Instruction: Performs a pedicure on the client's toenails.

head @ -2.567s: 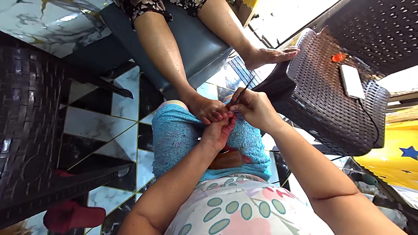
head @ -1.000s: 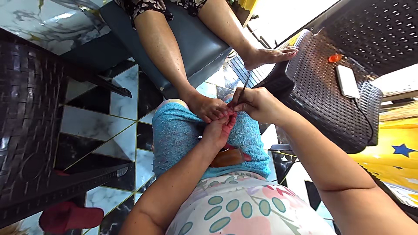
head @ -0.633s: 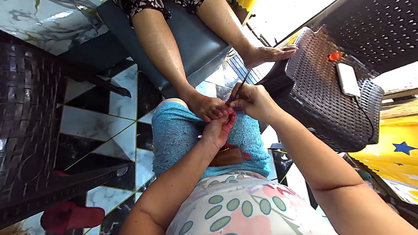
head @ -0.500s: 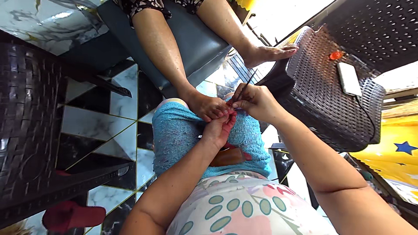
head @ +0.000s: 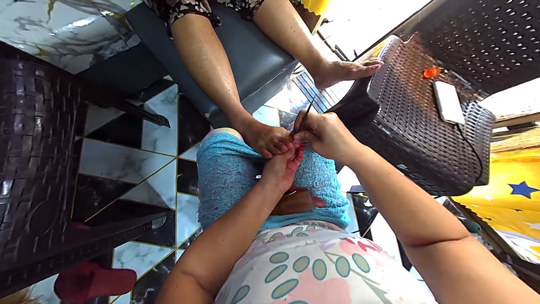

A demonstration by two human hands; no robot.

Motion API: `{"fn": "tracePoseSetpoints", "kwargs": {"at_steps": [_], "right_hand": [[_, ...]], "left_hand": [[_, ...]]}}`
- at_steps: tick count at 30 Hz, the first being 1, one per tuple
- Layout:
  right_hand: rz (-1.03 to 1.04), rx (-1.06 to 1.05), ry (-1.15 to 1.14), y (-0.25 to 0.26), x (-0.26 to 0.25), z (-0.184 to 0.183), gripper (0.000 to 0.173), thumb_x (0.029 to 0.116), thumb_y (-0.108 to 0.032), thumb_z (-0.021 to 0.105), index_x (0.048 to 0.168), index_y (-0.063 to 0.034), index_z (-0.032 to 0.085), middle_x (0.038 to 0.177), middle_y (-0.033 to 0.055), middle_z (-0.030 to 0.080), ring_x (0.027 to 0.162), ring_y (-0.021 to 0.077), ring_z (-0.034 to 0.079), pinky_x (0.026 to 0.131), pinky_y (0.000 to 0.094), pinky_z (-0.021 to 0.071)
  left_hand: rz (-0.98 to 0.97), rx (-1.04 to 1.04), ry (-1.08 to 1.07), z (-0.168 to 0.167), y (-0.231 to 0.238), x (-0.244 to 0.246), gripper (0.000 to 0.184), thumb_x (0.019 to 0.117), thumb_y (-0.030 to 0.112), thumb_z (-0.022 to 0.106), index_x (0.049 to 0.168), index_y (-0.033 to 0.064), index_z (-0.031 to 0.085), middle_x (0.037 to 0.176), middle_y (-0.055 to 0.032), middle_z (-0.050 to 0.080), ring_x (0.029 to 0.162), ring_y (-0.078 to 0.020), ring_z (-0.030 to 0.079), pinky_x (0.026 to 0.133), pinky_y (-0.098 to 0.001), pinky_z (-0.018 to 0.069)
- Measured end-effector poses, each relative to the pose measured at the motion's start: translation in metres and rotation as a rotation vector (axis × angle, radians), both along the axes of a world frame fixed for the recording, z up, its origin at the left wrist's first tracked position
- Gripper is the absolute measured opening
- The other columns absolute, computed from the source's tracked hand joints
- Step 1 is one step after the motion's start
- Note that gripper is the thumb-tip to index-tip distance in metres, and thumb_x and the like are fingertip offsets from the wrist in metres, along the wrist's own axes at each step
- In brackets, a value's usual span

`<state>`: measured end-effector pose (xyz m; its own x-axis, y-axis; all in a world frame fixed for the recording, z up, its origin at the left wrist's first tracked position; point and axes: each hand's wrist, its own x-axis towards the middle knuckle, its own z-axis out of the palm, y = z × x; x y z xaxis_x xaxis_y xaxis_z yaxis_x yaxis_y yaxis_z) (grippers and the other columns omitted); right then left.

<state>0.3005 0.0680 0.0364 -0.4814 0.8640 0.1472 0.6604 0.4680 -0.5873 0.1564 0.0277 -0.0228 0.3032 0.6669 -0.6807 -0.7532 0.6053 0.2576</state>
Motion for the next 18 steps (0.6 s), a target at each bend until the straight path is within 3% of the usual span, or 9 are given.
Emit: {"fn": "tracePoseSetpoints", "kwargs": {"at_steps": [7, 13, 18], "right_hand": [[-0.023, -0.006, -0.031, 0.000, -0.003, 0.001, 0.006, 0.0916, -0.004, 0.069, 0.097, -0.0053, 0.066, 0.080, 0.0052, 0.070, 0.073, 0.0166, 0.069, 0.069, 0.0393, 0.0567], [-0.141, -0.111, 0.138, -0.010, 0.004, 0.000, 0.011, 0.0899, -0.003, 0.073, 0.097, -0.0058, 0.066, 0.078, 0.0022, 0.070, 0.066, 0.0076, 0.066, 0.062, 0.0264, 0.0564], [-0.206, -0.132, 0.187, -0.004, 0.000, -0.010, 0.010, 0.0903, -0.003, 0.072, 0.097, -0.0049, 0.065, 0.080, 0.0027, 0.071, 0.071, 0.0079, 0.068, 0.068, 0.0280, 0.0576]], "left_hand": [[-0.025, 0.015, 0.029, 0.001, 0.001, -0.001, 0.010, 0.1038, 0.001, 0.049, 0.105, 0.0043, 0.058, 0.091, -0.0073, 0.065, 0.077, -0.0147, 0.066, 0.078, -0.0267, 0.0582], [-0.022, -0.005, 0.002, 0.001, 0.001, -0.003, 0.011, 0.1045, 0.002, 0.048, 0.103, 0.0025, 0.059, 0.090, -0.0080, 0.067, 0.077, -0.0153, 0.068, 0.078, -0.0260, 0.0587], [-0.026, 0.032, -0.011, 0.000, 0.000, -0.002, 0.013, 0.1044, 0.002, 0.048, 0.099, 0.0041, 0.060, 0.088, -0.0068, 0.066, 0.076, -0.0145, 0.066, 0.077, -0.0256, 0.0581]]}}
